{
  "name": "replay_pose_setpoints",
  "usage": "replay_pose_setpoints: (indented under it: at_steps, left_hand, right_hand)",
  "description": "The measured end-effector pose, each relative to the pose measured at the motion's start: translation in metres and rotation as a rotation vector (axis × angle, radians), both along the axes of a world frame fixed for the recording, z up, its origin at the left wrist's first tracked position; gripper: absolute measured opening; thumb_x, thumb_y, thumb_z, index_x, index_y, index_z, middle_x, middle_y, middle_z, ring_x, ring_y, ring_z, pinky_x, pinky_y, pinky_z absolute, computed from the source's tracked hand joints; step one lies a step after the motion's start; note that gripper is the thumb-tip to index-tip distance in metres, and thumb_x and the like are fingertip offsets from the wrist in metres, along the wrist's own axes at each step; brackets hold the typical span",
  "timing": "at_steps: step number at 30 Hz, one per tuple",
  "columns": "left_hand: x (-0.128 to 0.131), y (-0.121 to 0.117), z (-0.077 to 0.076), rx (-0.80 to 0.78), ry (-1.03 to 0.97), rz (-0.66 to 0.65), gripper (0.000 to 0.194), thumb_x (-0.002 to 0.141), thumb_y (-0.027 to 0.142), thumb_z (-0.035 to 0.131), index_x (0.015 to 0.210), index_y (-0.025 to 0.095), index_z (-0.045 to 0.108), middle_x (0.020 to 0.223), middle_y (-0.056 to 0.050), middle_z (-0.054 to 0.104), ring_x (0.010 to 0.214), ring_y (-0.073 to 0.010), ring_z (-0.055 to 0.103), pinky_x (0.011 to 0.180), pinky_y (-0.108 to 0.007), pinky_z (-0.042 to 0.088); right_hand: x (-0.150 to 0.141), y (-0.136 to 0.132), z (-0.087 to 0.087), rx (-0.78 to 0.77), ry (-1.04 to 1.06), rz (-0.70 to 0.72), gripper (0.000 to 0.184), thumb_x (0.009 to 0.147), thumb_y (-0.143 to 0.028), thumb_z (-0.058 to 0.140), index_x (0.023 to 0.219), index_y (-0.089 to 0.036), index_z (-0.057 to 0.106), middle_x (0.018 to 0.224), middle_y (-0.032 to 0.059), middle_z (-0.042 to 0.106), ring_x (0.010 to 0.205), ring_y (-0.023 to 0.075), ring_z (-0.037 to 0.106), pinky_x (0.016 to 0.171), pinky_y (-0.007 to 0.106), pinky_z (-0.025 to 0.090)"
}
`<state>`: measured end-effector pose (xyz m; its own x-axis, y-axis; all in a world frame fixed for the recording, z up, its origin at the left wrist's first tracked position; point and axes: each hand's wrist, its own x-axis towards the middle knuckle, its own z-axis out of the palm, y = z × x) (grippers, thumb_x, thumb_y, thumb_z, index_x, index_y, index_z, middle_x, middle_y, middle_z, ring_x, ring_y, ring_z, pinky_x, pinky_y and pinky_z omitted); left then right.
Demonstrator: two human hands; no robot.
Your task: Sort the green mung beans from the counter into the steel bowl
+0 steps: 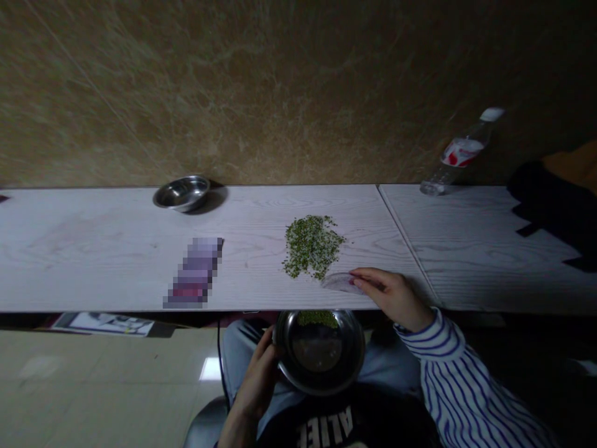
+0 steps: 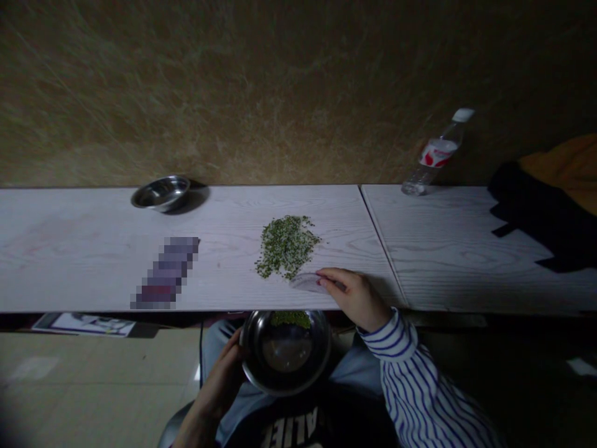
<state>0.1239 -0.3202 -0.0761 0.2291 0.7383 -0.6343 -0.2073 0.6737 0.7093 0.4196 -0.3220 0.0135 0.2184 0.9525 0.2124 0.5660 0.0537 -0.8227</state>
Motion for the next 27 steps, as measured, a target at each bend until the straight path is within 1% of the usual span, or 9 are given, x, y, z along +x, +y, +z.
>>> replay_pose_setpoints:
  at_steps: [4,8,13,16,19,22,24,27]
  left_hand:
    - [0.001,0.002,0.0,-0.003,-0.029,0.041,0.067,0.068,0.033,0.072,0.133,0.021,0.061,0.107,-0.009,0.076,0.102,-0.0309,0.067,0.074,-0.034,0.049]
    - [0.002,0.004,0.001,-0.012,-0.036,0.075,0.064,0.066,0.031,0.074,0.128,0.021,0.065,0.111,-0.01,0.076,0.111,-0.0325,0.066,0.087,-0.039,0.049]
    - [0.002,0.007,0.001,-0.036,-0.032,0.099,0.065,0.068,0.033,0.076,0.13,0.022,0.063,0.116,-0.011,0.075,0.112,-0.0326,0.066,0.09,-0.041,0.049]
    - [0.002,0.008,0.0,-0.04,-0.035,0.081,0.067,0.066,0.035,0.077,0.13,0.022,0.064,0.114,-0.01,0.075,0.11,-0.0333,0.066,0.09,-0.041,0.05]
    - [0.003,0.008,0.001,-0.034,-0.043,0.087,0.065,0.065,0.032,0.076,0.128,0.021,0.065,0.11,-0.01,0.076,0.106,-0.0325,0.068,0.087,-0.04,0.05]
    - [0.004,0.008,0.006,-0.031,-0.036,0.101,0.062,0.065,0.028,0.073,0.126,0.021,0.066,0.106,-0.008,0.077,0.103,-0.031,0.069,0.079,-0.035,0.05]
    - [0.005,0.007,0.01,-0.02,-0.034,0.09,0.062,0.064,0.027,0.073,0.125,0.021,0.067,0.105,-0.008,0.077,0.105,-0.0315,0.067,0.075,-0.033,0.05]
    - [0.005,0.006,0.014,-0.016,-0.036,0.095,0.061,0.063,0.029,0.074,0.124,0.021,0.067,0.108,-0.008,0.077,0.11,-0.0326,0.066,0.078,-0.035,0.051]
  right_hand:
    - [-0.003,0.014,0.001,-0.01,-0.058,0.072,0.024,0.087,-0.032,0.063,0.101,-0.025,0.081,0.098,0.0065,0.082,0.089,0.0244,0.077,0.083,0.038,0.063]
    - [0.003,0.031,-0.002,-0.029,-0.031,0.063,0.025,0.087,-0.033,0.063,0.102,-0.024,0.081,0.1,0.0072,0.082,0.09,0.0248,0.077,0.083,0.038,0.063]
    - [0.012,0.051,-0.002,-0.03,0.007,0.074,0.026,0.087,-0.031,0.062,0.104,-0.022,0.08,0.1,0.0069,0.081,0.091,0.0235,0.076,0.085,0.037,0.061]
    - [0.018,0.061,0.001,-0.042,0.016,0.089,0.025,0.086,-0.031,0.064,0.103,-0.023,0.08,0.099,0.0057,0.081,0.092,0.0231,0.076,0.086,0.038,0.061]
    - [0.021,0.073,0.007,-0.02,0.023,0.095,0.025,0.086,-0.032,0.064,0.103,-0.022,0.08,0.099,0.0061,0.081,0.091,0.0231,0.075,0.087,0.039,0.06]
    - [0.02,0.093,0.013,0.032,0.027,0.081,0.024,0.085,-0.029,0.064,0.102,-0.022,0.08,0.1,0.0063,0.081,0.094,0.0232,0.075,0.087,0.038,0.059]
    - [0.016,0.108,0.015,0.038,0.035,0.071,0.023,0.085,-0.026,0.064,0.102,-0.023,0.08,0.101,0.0058,0.081,0.094,0.0224,0.075,0.086,0.037,0.06]
    - [0.011,0.129,0.014,0.035,-0.007,0.071,0.022,0.085,-0.021,0.064,0.101,-0.022,0.079,0.101,0.0057,0.081,0.095,0.0218,0.074,0.088,0.038,0.059]
